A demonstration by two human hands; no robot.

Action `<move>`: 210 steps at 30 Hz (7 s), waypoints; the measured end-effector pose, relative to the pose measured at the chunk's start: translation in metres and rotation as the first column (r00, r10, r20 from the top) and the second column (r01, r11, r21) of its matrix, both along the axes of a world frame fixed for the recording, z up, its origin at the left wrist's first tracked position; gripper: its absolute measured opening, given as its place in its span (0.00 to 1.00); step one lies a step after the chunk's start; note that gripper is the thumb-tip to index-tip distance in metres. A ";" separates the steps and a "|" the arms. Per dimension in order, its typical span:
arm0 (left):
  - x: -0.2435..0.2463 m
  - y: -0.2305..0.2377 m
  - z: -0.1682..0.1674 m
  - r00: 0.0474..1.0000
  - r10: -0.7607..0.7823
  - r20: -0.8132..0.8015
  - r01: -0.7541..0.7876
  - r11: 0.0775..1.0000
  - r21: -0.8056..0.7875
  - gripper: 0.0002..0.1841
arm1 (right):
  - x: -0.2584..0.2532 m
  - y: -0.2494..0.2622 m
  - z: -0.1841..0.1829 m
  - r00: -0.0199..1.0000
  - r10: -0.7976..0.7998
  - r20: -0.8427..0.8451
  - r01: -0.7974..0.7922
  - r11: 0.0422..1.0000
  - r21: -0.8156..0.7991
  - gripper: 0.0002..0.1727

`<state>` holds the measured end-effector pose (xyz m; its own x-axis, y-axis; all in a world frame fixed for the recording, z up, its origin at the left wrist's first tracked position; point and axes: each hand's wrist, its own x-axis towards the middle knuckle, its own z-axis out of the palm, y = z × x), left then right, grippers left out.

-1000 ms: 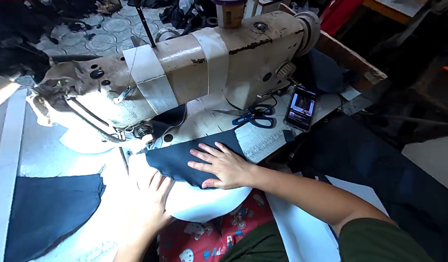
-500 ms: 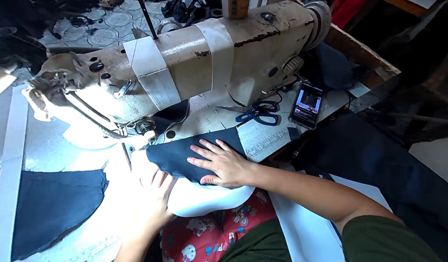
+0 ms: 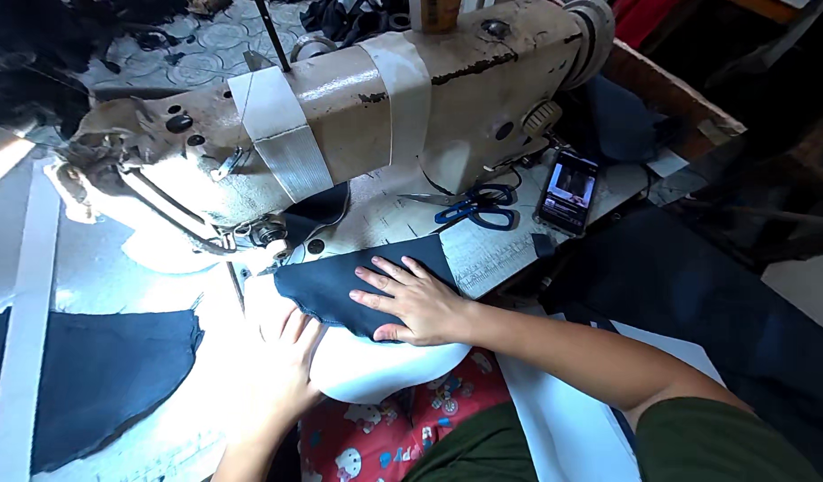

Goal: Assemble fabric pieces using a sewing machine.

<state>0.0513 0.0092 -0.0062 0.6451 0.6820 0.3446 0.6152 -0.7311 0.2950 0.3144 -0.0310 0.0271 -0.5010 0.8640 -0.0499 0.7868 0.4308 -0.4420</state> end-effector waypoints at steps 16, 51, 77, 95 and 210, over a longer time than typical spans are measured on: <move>-0.002 0.000 0.007 0.997 -0.052 0.057 0.054 0.998 -0.023 0.25 | 0.001 0.004 0.003 1.000 -0.006 -0.003 0.006 0.998 -0.066 0.37; -0.002 0.013 0.010 0.992 0.093 -0.084 -0.084 0.991 0.106 0.31 | 0.018 -0.015 -0.005 0.997 0.000 0.081 -0.011 0.991 0.134 0.46; -0.011 0.019 0.004 0.994 0.058 -0.098 -0.052 0.997 0.057 0.39 | 0.088 -0.112 -0.064 0.901 -0.334 -0.276 0.432 0.637 0.639 0.07; 0.002 0.012 0.007 0.986 0.168 0.002 -0.168 0.985 0.025 0.26 | 0.080 -0.121 -0.039 0.885 -0.198 -0.422 0.432 0.687 0.584 0.07; 0.005 0.035 0.022 0.967 0.205 -0.152 -0.214 0.976 -0.045 0.31 | 0.109 -0.070 -0.015 0.985 -0.174 0.016 0.135 0.816 0.561 0.15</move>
